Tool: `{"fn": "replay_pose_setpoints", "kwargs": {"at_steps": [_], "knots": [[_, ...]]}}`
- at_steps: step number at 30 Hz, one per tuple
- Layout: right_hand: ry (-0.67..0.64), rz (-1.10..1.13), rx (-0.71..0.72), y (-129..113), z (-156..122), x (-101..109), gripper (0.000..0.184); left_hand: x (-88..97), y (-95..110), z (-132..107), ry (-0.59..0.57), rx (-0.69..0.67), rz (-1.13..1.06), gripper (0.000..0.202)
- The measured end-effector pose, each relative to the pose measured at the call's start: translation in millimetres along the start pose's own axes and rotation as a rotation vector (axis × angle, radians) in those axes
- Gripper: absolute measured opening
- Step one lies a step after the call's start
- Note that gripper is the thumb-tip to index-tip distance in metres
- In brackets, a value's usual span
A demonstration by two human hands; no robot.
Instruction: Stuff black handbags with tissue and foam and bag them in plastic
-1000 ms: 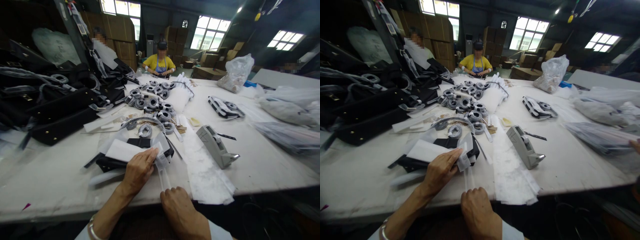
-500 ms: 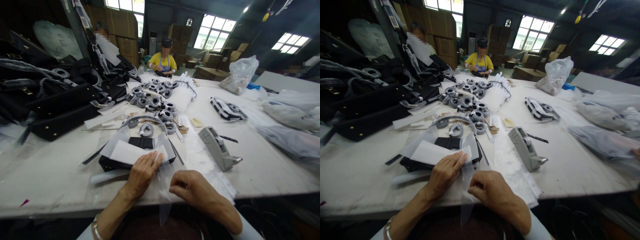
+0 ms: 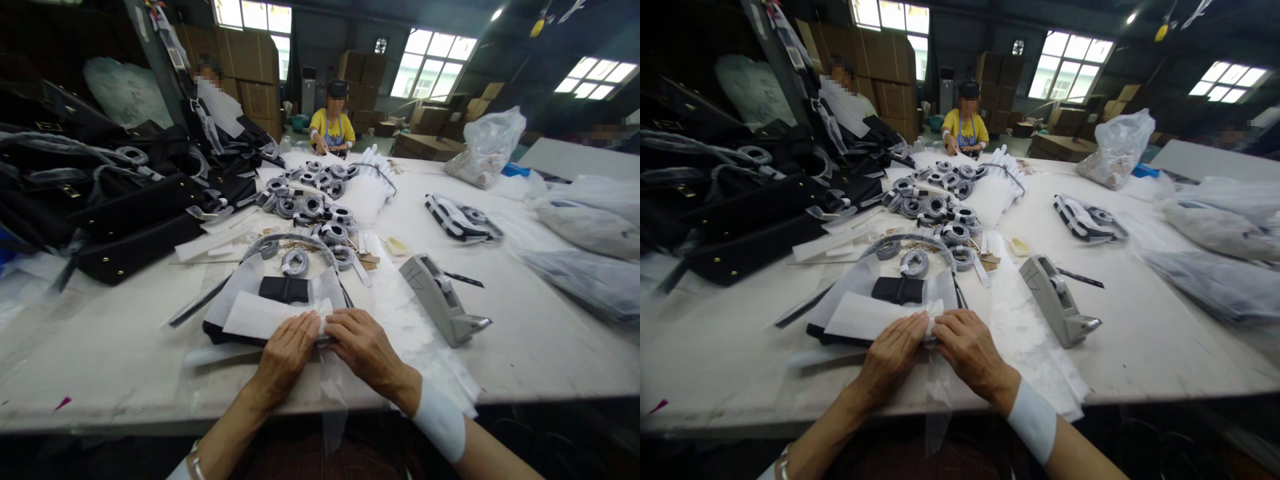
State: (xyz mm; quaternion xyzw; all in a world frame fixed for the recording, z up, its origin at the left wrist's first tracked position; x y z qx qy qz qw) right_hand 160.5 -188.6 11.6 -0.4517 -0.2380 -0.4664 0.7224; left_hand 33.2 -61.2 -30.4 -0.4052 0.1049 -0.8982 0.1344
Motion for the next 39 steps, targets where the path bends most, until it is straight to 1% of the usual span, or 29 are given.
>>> {"fn": "replay_pose_setpoints", "kwargs": {"at_steps": [3, 6, 8, 12, 16, 19, 22, 23, 24, 25, 27, 28, 29, 31, 34, 36, 38, 39], "knots": [[0.083, -0.031, 0.015, 3, -4, -9, 0.021, 3.5, 1, 3, -0.006, 0.028, -0.065, 0.04], [0.173, -0.023, 0.032, 6, -7, -16, 0.019, 11.7, 0, 6, 0.004, 0.071, -0.188, 0.039], [0.208, -0.023, 0.045, 8, -9, -18, 0.018, 15.5, 0, 8, 0.007, 0.082, -0.259, 0.037], [0.207, -0.039, 0.093, 13, -10, -19, 0.015, 12.3, 1, 8, 0.027, 0.133, -0.303, 0.031], [0.191, -0.042, 0.102, 17, -8, -21, 0.012, 4.2, 6, 6, 0.09, 0.166, -0.249, 0.022], [0.193, -0.006, 0.053, 12, -9, -13, 0.012, 2.9, 10, 5, 0.106, 0.142, -0.197, 0.023], [0.199, 0.048, 0.046, -2, -24, 8, 0.022, 4.7, 11, 5, 0.093, 0.129, -0.179, 0.023], [0.162, 0.062, 0.064, -8, -32, 16, 0.026, 5.3, 11, 6, 0.092, 0.129, -0.181, 0.023], [0.095, 0.065, 0.082, -14, -41, 21, 0.03, 5.6, 11, 6, 0.09, 0.132, -0.184, 0.022], [-0.007, 0.055, 0.1, -19, -51, 23, 0.034, 5.6, 11, 6, 0.091, 0.137, -0.186, 0.022], [-0.212, -0.015, 0.115, -25, -71, 19, 0.041, 4.4, 12, 6, 0.095, 0.151, -0.189, 0.021], [-0.269, -0.062, 0.111, -26, -79, 14, 0.042, 3.4, 12, 5, 0.096, 0.158, -0.19, 0.021], [-0.29, -0.101, 0.105, -26, -84, 8, 0.042, 2.3, 13, 5, 0.097, 0.163, -0.191, 0.022], [-0.263, -0.111, 0.12, -25, -87, -6, 0.038, 0.7, 14, 4, 0.1, 0.164, -0.194, 0.022], [-0.183, 0.045, 0.191, -28, -75, -24, 0.026, -0.2, 14, 3, 0.09, 0.161, -0.191, 0.022], [-0.096, 0.181, 0.188, -31, -67, -27, 0.025, -0.1, 14, 3, 0.076, 0.163, -0.182, 0.022], [-0.017, 0.284, 0.129, -34, -63, -26, 0.029, -0.1, 14, 3, 0.071, 0.162, -0.176, 0.021], [0.002, 0.32, 0.098, -36, -63, -26, 0.03, -0.2, 14, 3, 0.075, 0.159, -0.175, 0.021]]}}
Point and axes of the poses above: each hand's wrist, its own z-axis towards the middle knuckle, its own x-axis out of the back of the hand, y = z × x, the point moved 3 cm from there along z, towards the middle knuckle, and after that the axes turned 13 degrees about z, right-handed, at the moved point
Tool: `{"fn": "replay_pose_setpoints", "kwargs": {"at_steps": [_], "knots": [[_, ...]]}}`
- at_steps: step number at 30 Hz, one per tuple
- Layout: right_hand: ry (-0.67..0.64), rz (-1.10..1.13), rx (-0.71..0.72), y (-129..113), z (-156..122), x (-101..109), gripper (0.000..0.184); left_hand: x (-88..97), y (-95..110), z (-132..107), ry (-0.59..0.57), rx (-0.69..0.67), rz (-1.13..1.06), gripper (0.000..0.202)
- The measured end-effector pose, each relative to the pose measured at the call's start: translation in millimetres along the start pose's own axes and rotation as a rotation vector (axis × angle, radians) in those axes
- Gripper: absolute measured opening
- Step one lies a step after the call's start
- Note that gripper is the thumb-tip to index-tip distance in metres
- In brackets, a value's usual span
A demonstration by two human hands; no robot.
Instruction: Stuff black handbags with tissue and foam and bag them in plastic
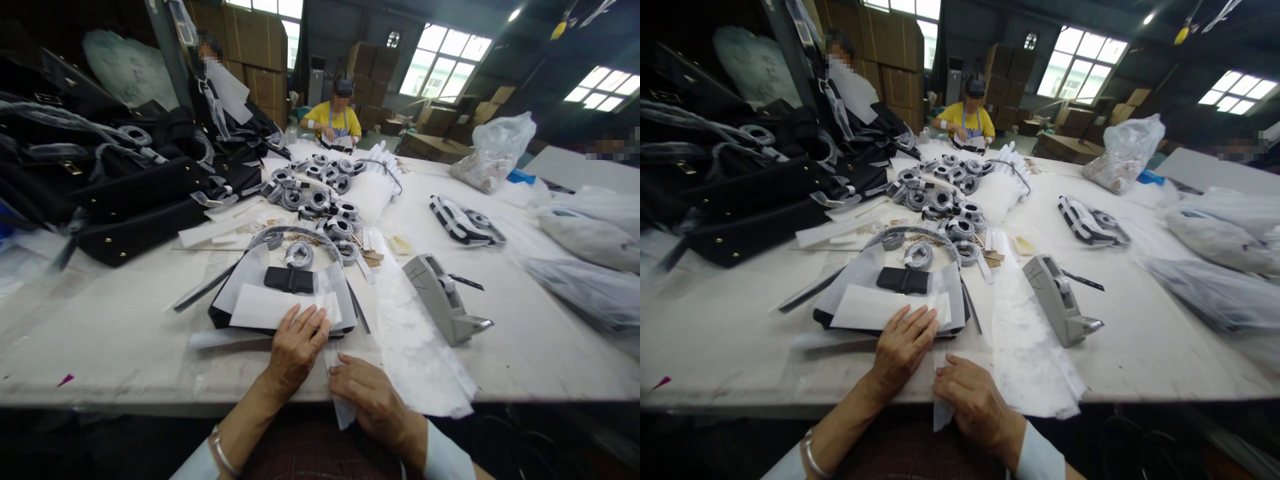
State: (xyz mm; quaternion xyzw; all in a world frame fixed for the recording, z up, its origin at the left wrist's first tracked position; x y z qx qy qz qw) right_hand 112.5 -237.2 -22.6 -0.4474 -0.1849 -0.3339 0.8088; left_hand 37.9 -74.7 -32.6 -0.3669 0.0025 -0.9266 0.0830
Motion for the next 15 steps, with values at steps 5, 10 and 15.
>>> {"fn": "replay_pose_setpoints", "kwargs": {"at_steps": [5, 10, 15], "knots": [[0.032, 0.045, -0.055, -11, -10, -4, 0.027, -2.3, 1, 0, 0.007, 0.015, -0.003, 0.023], [0.058, 0.03, -0.038, -19, -15, -8, 0.024, -0.9, 3, 1, 0.001, 0.011, -0.006, 0.022], [0.017, 0.081, -0.082, -18, 1, 13, 0.027, 1.8, 5, -1, 0.004, 0.021, -0.007, 0.025]]}}
Point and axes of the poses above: each hand's wrist, its own z-axis towards the middle knuckle, its own x-axis out of the back of the hand, y = z × x, the point moved 3 cm from there along z, towards the middle knuckle, and after that the axes turned 13 degrees about z, right-handed, at the moved point
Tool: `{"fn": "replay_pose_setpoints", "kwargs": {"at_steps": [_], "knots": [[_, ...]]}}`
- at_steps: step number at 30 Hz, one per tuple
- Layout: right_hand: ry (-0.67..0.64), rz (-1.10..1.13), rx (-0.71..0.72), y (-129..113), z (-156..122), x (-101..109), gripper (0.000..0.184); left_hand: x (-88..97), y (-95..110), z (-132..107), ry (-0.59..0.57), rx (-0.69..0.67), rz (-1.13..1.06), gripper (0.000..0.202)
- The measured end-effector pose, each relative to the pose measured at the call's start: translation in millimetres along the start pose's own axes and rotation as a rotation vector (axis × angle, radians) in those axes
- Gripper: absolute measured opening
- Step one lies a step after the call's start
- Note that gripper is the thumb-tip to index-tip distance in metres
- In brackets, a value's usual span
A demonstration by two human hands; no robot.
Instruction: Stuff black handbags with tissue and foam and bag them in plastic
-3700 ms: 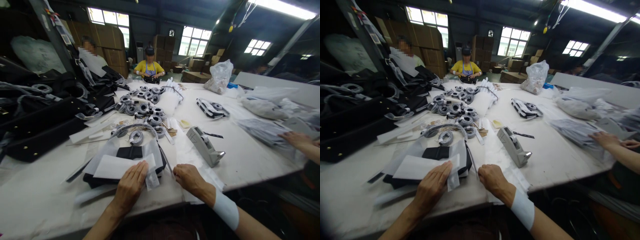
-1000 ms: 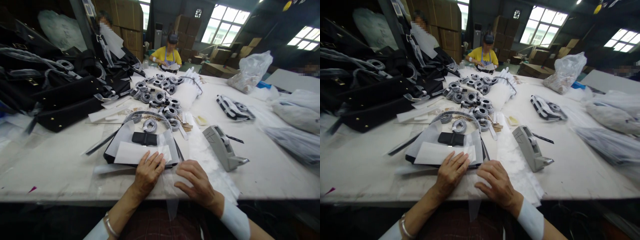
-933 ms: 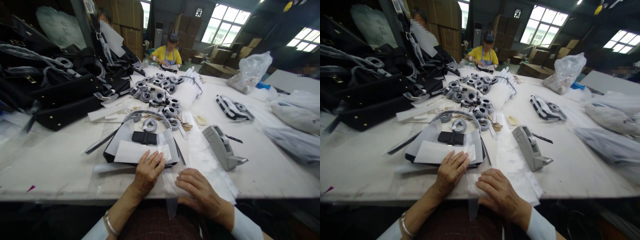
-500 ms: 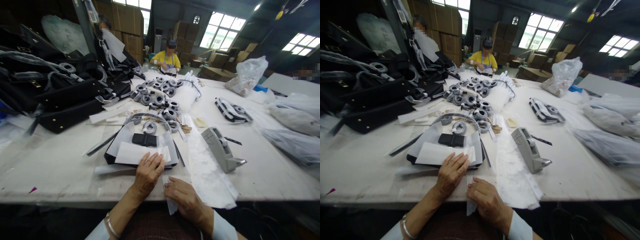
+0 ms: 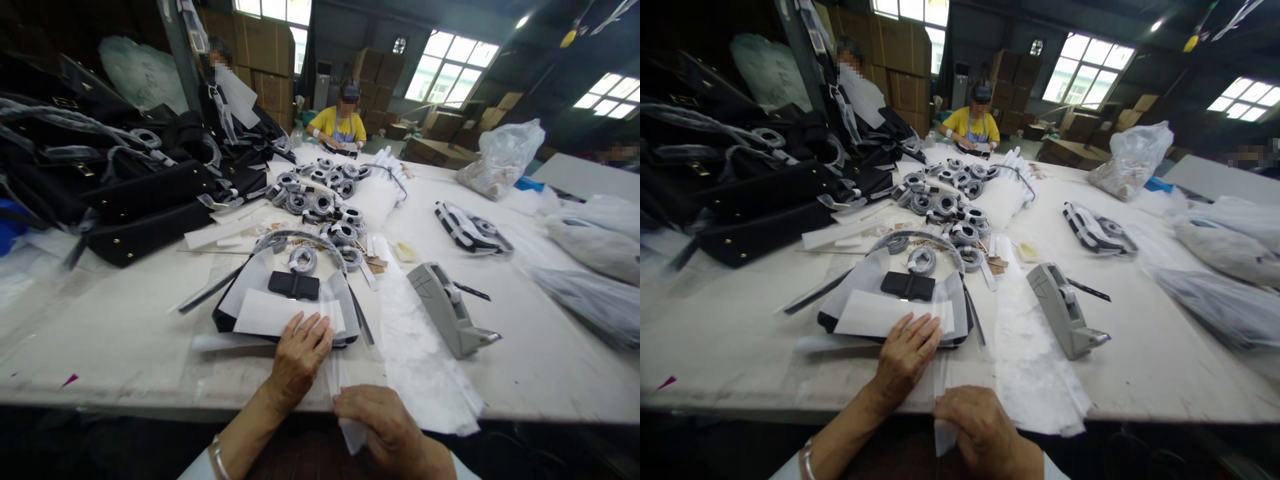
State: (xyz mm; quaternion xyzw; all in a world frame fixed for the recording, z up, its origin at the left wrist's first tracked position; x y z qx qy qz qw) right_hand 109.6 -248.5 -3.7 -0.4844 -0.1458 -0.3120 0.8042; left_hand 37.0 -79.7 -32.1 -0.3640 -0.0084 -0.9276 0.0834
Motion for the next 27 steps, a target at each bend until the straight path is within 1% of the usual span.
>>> {"fn": "replay_pose_setpoints", "kwargs": {"at_steps": [2, 4, 7, 10, 12, 13, 15, 17, 18, 19, 21, 22, 24, 25, 27], "knots": [[0.013, 0.007, -0.059, 4, 16, 17, 0.024, 2.7, 0, 0, -0.007, 0.013, -0.007, 0.027], [0.026, 0.017, -0.117, 11, 38, 33, 0.02, 7.2, 0, 3, -0.026, 0.032, -0.036, 0.028], [0.032, 0.022, -0.14, 24, 74, 47, 0.015, 15.3, 0, 8, -0.061, 0.06, -0.104, 0.03], [0.01, 0.003, -0.117, 35, 101, 48, 0.016, 19.3, 0, 12, -0.063, 0.088, -0.148, 0.033], [-0.004, 0.027, -0.136, 39, 111, 46, 0.017, 17.7, 1, 12, -0.041, 0.133, -0.169, 0.03], [-0.02, 0.06, -0.175, 40, 115, 45, 0.018, 16.0, 2, 12, -0.021, 0.162, -0.175, 0.024], [-0.091, 0.155, -0.298, 43, 120, 45, 0.022, 12.1, 3, 10, 0.028, 0.209, -0.18, 0.011], [-0.146, 0.211, -0.411, 49, 126, 47, 0.027, 8.6, 5, 8, 0.067, 0.229, -0.18, 0.016], [-0.133, 0.19, -0.43, 55, 130, 50, 0.027, 7.1, 5, 8, 0.077, 0.231, -0.178, 0.018], [-0.102, 0.127, -0.415, 62, 134, 52, 0.025, 5.9, 5, 8, 0.079, 0.231, -0.177, 0.02], [-0.05, -0.095, -0.322, 81, 141, 54, 0.015, 4.2, 4, 8, 0.081, 0.236, -0.176, 0.02], [-0.055, -0.221, -0.276, 92, 143, 51, 0.011, 3.7, 4, 9, 0.084, 0.238, -0.175, 0.021], [-0.116, -0.42, -0.232, 115, 145, 41, 0.008, 3.1, 2, 11, 0.087, 0.244, -0.177, 0.023], [-0.144, -0.477, -0.238, 126, 144, 37, 0.008, 3.0, 2, 12, 0.086, 0.243, -0.18, 0.024], [-0.156, -0.497, -0.262, 139, 142, 30, 0.008, 3.3, 1, 14, 0.086, 0.243, -0.185, 0.024]]}}
Point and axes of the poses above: each hand's wrist, its own z-axis towards the middle knuckle, its own x-axis out of the back of the hand, y = z × x, the point moved 3 cm from there along z, towards the middle knuckle, and after that the axes turned 13 degrees about z, right-handed, at the moved point
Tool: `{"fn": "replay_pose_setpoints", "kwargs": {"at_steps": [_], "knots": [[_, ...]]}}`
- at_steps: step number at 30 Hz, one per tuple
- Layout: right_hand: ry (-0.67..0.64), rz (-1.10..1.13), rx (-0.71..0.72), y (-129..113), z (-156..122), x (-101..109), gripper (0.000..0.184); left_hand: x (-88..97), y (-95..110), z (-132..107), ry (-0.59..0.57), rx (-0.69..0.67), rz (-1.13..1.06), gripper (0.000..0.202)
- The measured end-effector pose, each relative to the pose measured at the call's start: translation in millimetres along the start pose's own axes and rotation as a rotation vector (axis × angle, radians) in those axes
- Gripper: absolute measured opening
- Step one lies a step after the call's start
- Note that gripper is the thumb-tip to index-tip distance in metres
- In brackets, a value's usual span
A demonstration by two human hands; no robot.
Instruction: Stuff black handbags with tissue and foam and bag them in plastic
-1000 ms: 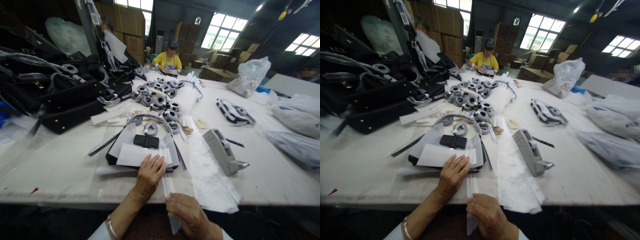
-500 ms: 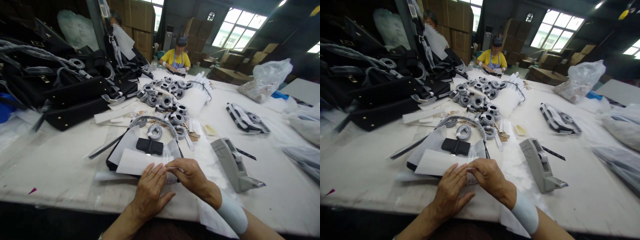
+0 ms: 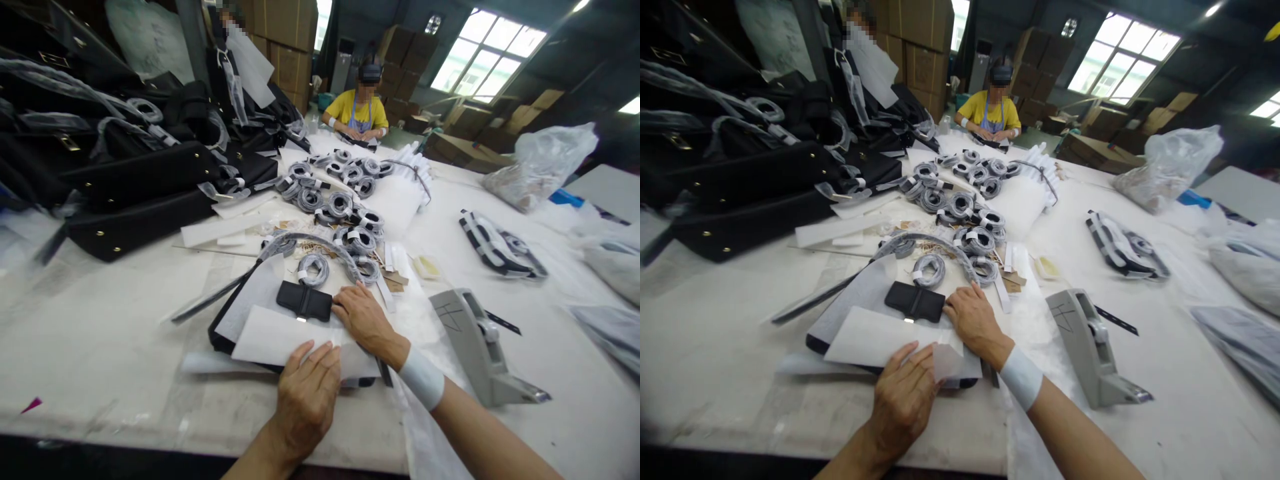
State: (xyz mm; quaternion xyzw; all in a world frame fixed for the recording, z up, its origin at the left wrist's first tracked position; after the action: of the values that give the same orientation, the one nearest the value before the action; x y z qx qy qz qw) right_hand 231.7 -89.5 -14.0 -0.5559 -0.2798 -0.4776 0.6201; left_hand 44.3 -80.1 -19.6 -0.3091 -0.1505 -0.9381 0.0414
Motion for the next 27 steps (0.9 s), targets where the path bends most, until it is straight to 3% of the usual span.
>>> {"fn": "replay_pose_setpoints", "kwargs": {"at_steps": [3, 7, 10, 12, 14, 17, 19, 23, 27], "knots": [[0.047, 0.139, 0.012, 3, -5, 3, 0.011, 2.0, 0, 1, 0.003, 0.001, 0.003, 0.023], [0.109, 0.4, -0.007, -10, -36, 39, 0.023, 4.3, -1, -2, -0.02, -0.025, -0.001, 0.021], [-0.059, 0.412, 0.029, -34, -70, 63, 0.036, 4.3, -2, -2, -0.029, -0.056, 0.008, 0.022], [-0.162, 0.36, 0.067, -52, -88, 68, 0.052, 4.0, -2, -2, -0.031, -0.073, 0.018, 0.022], [-0.135, 0.337, 0.096, -67, -96, 63, 0.055, 4.2, -2, -2, -0.033, -0.083, 0.025, 0.023], [0.068, 0.387, 0.192, -83, -96, 48, 0.025, 6.9, -4, -2, -0.055, -0.112, 0.024, 0.028], [0.161, 0.427, 0.255, -91, -97, 39, 0.017, 9.7, -7, -3, -0.091, -0.17, 0.027, 0.031], [0.186, 0.462, 0.27, -105, -116, 29, 0.015, 11.7, -12, -7, -0.175, -0.303, 0.07, 0.035], [0.175, 0.477, 0.279, -117, -140, 19, 0.028, 6.7, -13, -11, -0.147, -0.296, 0.113, 0.03]]}}
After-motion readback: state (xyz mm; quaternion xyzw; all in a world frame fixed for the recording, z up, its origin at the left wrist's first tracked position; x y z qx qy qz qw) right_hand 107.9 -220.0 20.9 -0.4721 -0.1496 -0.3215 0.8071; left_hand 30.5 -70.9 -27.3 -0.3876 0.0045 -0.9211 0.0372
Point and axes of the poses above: each hand's wrist, its own z-axis towards the middle knuckle, its own x-axis out of the back of the hand, y = z × x, the point moved 3 cm from there along z, towards the middle knuckle, and after that the axes turned 13 degrees about z, right-handed, at the moved point
